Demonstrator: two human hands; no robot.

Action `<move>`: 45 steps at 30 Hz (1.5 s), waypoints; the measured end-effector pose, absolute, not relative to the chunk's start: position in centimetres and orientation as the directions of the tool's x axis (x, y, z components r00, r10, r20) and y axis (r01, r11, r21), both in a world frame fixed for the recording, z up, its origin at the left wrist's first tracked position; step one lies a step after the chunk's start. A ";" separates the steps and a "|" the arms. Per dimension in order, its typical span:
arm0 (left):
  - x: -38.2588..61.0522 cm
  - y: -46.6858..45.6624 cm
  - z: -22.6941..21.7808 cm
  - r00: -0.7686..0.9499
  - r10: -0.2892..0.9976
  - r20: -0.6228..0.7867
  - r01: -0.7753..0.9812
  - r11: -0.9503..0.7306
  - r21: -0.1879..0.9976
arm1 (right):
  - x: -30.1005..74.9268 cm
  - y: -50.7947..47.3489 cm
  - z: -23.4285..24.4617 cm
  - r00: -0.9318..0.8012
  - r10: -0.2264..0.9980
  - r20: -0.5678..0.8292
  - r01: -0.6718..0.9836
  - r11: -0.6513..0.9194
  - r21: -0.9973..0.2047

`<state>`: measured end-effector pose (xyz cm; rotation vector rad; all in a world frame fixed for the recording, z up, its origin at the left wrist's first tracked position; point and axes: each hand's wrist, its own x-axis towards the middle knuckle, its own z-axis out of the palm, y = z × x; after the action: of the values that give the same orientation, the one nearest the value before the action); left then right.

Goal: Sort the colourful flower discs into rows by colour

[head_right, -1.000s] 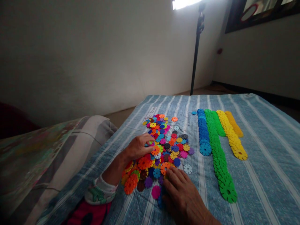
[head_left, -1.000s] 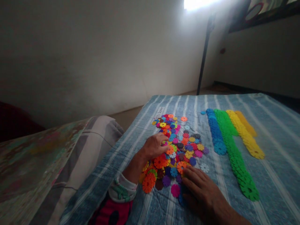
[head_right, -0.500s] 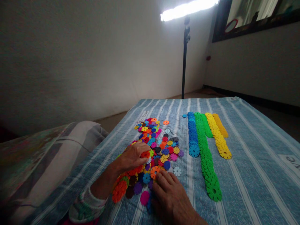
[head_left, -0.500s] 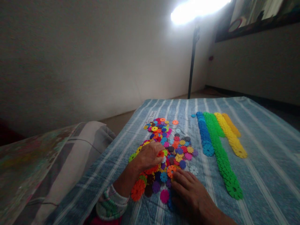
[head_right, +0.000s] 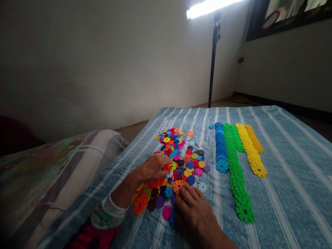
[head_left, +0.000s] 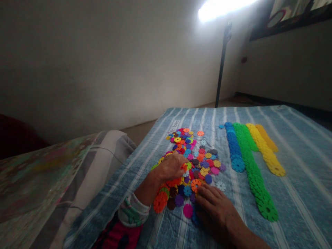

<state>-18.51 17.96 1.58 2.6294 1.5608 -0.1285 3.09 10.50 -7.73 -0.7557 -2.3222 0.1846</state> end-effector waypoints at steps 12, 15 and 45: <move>-18.3 16.0 3.4 0.590 0.795 -0.140 0.808 -0.582 0.098 | 3.0 10.6 -8.4 -0.594 0.558 0.579 0.466 0.826 -0.318; -17.4 15.8 2.9 0.556 0.812 -0.176 0.828 -0.559 0.039 | 2.9 10.6 -8.5 -0.583 0.559 0.589 0.475 0.823 -0.311; -17.2 10.2 1.6 0.173 0.977 -0.127 0.983 -0.179 -0.037 | 3.2 10.8 -8.0 -0.622 0.552 0.556 0.451 0.833 -0.321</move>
<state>-17.20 10.23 1.57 2.3645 1.9777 -0.1874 3.18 10.82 -8.04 -0.7295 -2.3432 0.1968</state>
